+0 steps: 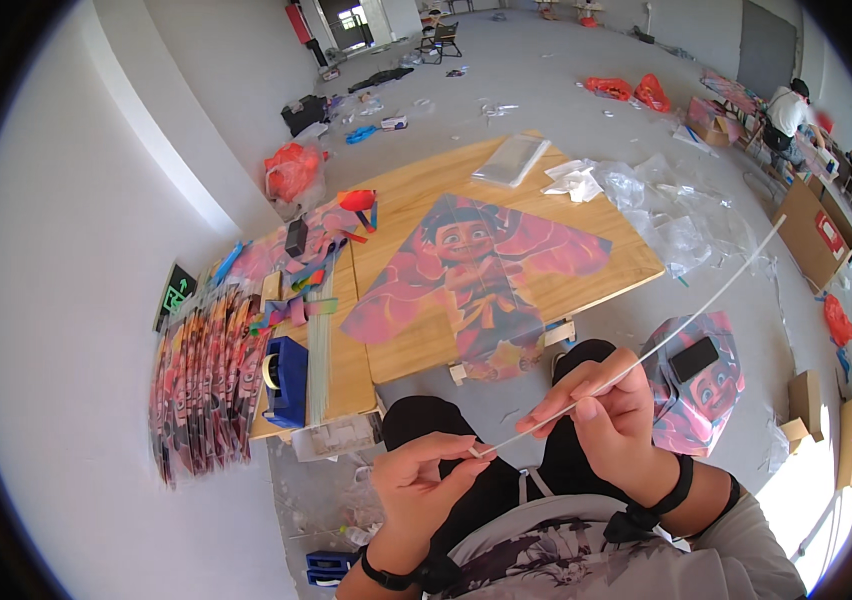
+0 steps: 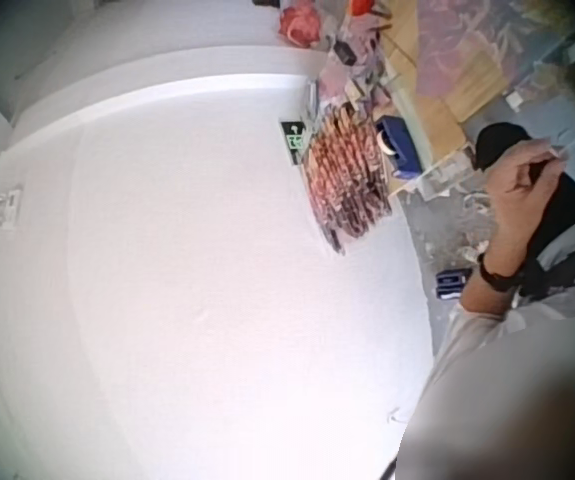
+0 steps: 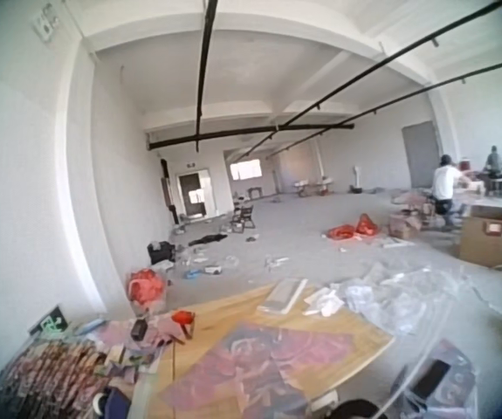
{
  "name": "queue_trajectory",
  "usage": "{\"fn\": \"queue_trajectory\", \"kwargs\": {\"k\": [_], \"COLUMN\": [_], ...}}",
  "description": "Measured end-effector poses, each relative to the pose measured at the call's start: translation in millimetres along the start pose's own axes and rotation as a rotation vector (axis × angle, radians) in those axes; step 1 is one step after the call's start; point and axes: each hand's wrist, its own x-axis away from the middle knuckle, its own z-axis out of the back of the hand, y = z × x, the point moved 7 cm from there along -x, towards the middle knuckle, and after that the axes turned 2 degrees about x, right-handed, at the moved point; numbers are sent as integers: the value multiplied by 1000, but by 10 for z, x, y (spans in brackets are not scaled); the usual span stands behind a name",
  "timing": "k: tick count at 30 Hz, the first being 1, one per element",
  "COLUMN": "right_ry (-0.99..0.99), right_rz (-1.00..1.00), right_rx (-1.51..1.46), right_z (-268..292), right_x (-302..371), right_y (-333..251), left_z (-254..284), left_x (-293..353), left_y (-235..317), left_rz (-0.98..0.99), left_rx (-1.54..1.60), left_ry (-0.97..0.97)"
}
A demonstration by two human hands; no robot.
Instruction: Assembling a kite by attaching poles, tape, and string to the printed sail.
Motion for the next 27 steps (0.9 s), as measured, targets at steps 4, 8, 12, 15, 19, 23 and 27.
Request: {"fn": "queue_trajectory", "kwargs": {"k": [4,8,12,15,19,23,27], "right_ry": [-7,-78,-107,-114,-156,-118,-96], "right_rz": [57,88,109,113,146,101,83], "right_rx": [43,56,69,78,181,62,75], "right_z": [-6,-40,-50,-50,-82,-43,-27], "right_x": [45,62,70,78,83,109,98], "right_y": [-89,-127,-113,-116,-152,-105,-115], "left_z": [13,10,-65,-77,-71,-68,-110], "left_x": [27,8,-8,-1,13,17,9], "left_y": [18,82,148,174,171,168,227], "left_rz": [-19,-24,-95,-114,-97,-96,-173], "left_rx": [34,-26,-196,-258,-219,-206,-372], "left_ry": [24,58,15,5,39,51,15]}}
